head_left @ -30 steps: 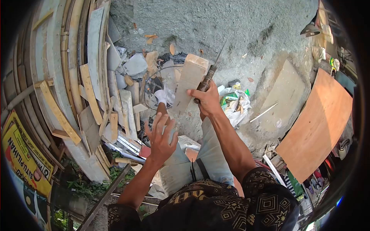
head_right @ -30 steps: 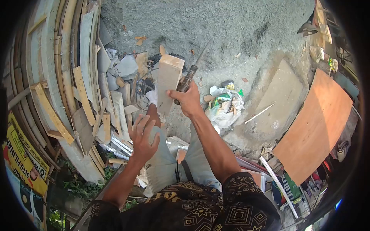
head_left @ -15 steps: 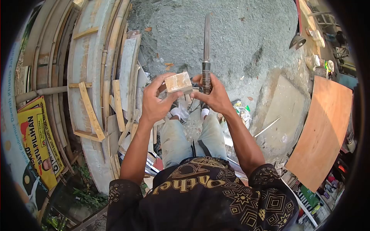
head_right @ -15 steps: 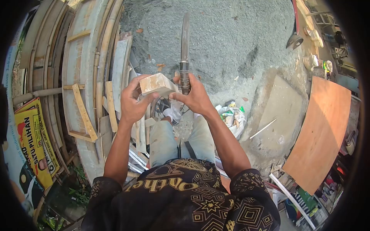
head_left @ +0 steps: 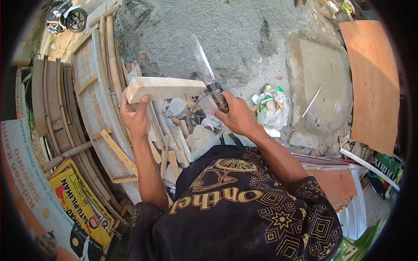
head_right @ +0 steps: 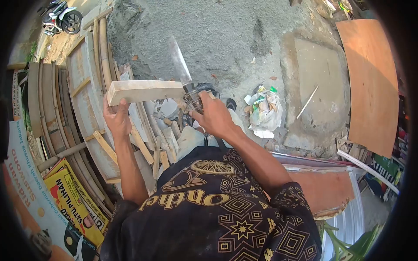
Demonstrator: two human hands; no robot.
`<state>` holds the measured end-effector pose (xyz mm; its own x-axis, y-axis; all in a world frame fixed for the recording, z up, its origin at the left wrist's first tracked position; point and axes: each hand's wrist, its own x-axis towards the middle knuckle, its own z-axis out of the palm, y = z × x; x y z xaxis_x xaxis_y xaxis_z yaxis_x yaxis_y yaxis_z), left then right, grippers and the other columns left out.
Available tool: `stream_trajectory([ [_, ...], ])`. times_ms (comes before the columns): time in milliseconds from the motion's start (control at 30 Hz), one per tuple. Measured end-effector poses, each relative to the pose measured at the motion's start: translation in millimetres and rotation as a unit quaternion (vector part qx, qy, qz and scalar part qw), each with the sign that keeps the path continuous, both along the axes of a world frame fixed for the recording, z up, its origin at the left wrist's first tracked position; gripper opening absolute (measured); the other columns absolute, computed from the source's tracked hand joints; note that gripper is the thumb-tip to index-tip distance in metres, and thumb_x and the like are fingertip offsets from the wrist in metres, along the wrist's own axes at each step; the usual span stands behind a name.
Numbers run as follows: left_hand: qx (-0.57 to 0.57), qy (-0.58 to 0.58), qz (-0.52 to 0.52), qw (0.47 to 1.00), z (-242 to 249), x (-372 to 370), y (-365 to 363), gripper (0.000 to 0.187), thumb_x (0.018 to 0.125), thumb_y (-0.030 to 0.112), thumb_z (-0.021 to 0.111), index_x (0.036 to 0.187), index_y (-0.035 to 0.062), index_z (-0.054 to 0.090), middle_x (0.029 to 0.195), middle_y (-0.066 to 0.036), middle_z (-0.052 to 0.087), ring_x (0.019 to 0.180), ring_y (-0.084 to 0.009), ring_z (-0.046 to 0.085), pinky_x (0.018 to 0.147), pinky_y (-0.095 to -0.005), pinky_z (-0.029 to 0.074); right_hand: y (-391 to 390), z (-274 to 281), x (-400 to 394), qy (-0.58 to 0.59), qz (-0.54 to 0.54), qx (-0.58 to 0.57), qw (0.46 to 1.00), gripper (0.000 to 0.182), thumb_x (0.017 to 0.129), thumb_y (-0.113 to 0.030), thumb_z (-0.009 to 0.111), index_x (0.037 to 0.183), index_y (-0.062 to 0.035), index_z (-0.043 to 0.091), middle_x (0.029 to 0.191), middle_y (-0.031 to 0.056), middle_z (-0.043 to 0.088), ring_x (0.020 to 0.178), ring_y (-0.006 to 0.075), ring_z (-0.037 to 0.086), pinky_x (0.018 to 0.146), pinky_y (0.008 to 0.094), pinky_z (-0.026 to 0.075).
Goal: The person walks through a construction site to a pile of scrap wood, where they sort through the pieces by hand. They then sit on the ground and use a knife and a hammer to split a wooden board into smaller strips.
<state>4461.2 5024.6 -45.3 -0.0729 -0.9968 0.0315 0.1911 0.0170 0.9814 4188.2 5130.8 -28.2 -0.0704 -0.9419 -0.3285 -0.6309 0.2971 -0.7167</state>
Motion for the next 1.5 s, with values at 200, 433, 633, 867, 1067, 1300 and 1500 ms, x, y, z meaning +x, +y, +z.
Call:
stream_trajectory([
  [200,0.02,0.043,-0.059,0.997,6,-40,-16,0.055,0.087,0.011,0.072,0.133,0.0002,0.045,0.124,-0.014,0.059,0.116,-0.0262,0.058,0.1,-0.0452,0.048,17,-8,-79,0.162,0.136,0.022,0.977,0.04,0.079,-0.021,0.071,0.108,-0.0043,0.049,0.071,0.0238,0.062,0.074,0.0452,0.062,0.066,0.0523,0.047],
  [433,0.08,0.092,-0.063,0.991,5,-150,-29,0.053,0.089,0.016,0.07,0.133,0.0019,0.045,0.128,-0.012,0.058,0.119,-0.0282,0.056,0.099,-0.0535,0.047,36,-20,-197,-0.143,-0.315,-0.016,0.938,0.033,0.082,-0.018,0.074,0.099,-0.002,0.051,0.071,0.0051,0.059,0.06,0.0154,0.056,0.057,0.0307,0.046],
  [633,0.162,0.108,-0.071,0.978,-24,-267,-44,0.05,0.094,0.02,0.063,0.137,0.006,0.042,0.134,-0.011,0.053,0.127,-0.0284,0.049,0.106,-0.0594,0.038,63,-74,-307,-0.356,-0.4,0.013,0.844,0.034,0.087,-0.023,0.07,0.107,-0.0032,0.051,0.099,0.0095,0.061,0.09,0.0193,0.064,0.074,0.033,0.053],
  [867,0.182,0.12,-0.139,0.966,-26,-433,-52,0.062,0.094,0.028,0.062,0.145,0.0074,0.032,0.141,-0.015,0.045,0.133,-0.0323,0.043,0.108,-0.0574,0.038,78,-81,-397,-0.573,-0.445,-0.064,0.685,0.045,0.094,-0.031,0.063,0.122,-0.0011,0.044,0.117,0.0151,0.06,0.107,0.0272,0.063,0.086,0.0418,0.056],
  [1067,0.195,0.089,-0.194,0.957,-26,-553,-74,0.051,0.093,0.023,0.064,0.135,0.0061,0.042,0.127,-0.014,0.055,0.121,-0.0303,0.054,0.094,-0.0592,0.048,75,-86,-482,-0.547,-0.53,-0.103,0.64,0.035,0.095,-0.03,0.063,0.112,-0.0032,0.05,0.106,0.0124,0.064,0.092,0.023,0.067,0.079,0.0372,0.058],
  [1300,0.179,0.08,-0.321,0.927,-46,-719,-138,0.057,0.093,0.023,0.062,0.141,0.0068,0.034,0.133,-0.014,0.051,0.127,-0.0312,0.048,0.097,-0.0567,0.048,39,-104,-613,-0.506,-0.59,-0.159,0.608,0.037,0.095,-0.034,0.061,0.113,-0.0018,0.055,0.101,0.0095,0.065,0.087,0.019,0.066,0.073,0.0344,0.057],
  [1500,0.228,0.13,-0.485,0.834,-90,-930,-211,0.074,0.074,0.018,0.082,0.134,0.0043,0.042,0.12,-0.012,0.06,0.118,-0.03,0.058,0.095,-0.0489,0.052,4,-145,-788,-0.466,-0.635,-0.167,0.593,0.038,0.095,-0.035,0.06,0.113,-0.0015,0.057,0.1,0.0094,0.065,0.083,0.0182,0.065,0.072,0.0337,0.057],
])
